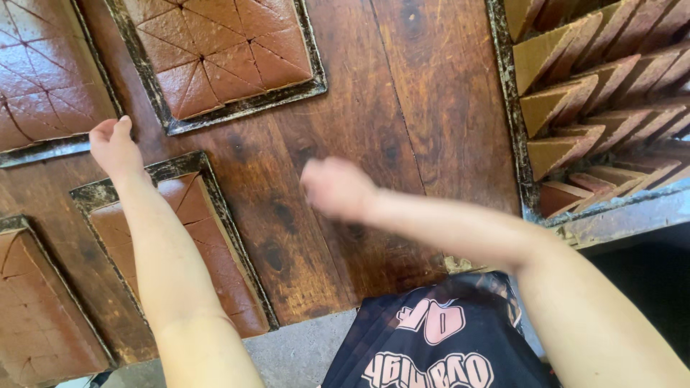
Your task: The person arranges triangular slices of cake by hand, moving them from flat trays into a vertical storage rack.
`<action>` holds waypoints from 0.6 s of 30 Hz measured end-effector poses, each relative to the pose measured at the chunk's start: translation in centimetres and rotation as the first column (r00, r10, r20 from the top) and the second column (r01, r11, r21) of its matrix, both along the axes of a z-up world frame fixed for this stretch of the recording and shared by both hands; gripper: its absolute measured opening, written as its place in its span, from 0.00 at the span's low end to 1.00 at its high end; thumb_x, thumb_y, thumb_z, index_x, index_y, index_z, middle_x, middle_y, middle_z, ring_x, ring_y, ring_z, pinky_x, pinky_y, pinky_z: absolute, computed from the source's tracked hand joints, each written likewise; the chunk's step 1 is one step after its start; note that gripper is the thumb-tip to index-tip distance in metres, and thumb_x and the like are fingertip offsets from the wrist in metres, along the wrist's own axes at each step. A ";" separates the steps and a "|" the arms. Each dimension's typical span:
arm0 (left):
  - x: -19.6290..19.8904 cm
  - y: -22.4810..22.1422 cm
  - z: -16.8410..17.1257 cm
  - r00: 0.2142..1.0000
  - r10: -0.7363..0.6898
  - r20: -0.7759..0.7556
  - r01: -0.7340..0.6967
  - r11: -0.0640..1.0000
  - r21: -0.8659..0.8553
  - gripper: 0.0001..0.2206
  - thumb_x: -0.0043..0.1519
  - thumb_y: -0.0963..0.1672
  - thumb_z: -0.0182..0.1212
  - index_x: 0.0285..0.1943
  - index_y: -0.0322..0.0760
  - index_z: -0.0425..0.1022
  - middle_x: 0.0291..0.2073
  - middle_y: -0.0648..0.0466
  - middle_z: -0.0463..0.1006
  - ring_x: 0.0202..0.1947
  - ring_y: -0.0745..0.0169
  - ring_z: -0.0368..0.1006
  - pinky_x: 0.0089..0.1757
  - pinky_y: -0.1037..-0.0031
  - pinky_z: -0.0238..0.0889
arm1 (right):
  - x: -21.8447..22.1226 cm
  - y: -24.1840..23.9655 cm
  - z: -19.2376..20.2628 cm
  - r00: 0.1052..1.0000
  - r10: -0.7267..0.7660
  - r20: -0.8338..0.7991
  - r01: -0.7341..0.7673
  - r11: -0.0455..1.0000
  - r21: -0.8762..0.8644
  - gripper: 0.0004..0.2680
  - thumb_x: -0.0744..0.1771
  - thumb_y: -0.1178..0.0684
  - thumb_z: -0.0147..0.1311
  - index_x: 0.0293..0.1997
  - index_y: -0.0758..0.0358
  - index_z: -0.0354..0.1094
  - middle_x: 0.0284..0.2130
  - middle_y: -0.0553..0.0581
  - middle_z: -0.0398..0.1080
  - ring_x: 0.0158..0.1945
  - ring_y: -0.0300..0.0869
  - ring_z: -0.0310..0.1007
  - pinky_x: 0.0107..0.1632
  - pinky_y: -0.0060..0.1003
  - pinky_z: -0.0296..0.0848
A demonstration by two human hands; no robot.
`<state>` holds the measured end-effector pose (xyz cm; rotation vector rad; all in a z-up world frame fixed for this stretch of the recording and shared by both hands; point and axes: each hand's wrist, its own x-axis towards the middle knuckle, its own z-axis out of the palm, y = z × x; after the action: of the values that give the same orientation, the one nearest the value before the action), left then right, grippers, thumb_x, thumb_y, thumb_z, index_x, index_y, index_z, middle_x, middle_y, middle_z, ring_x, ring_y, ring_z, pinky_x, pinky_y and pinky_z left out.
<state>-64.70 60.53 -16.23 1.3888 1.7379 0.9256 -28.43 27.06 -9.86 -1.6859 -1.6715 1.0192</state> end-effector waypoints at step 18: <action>3.2 3.5 -1.9 0.978 -0.062 -0.201 0.036 0.991 -0.131 0.18 0.67 0.51 0.67 0.48 0.32 0.73 0.44 0.52 0.78 0.45 0.66 0.71 0.49 0.73 0.65 | 7.3 8.4 -2.1 0.653 -0.576 -0.492 0.613 0.783 -0.104 0.17 0.69 0.56 0.55 0.65 0.62 0.57 0.54 0.61 0.72 0.57 0.47 0.76 0.57 0.39 0.75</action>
<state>-61.50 63.99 -18.18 1.4780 1.8704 0.6512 -21.09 35.43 -11.98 -1.5709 -0.7131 0.9299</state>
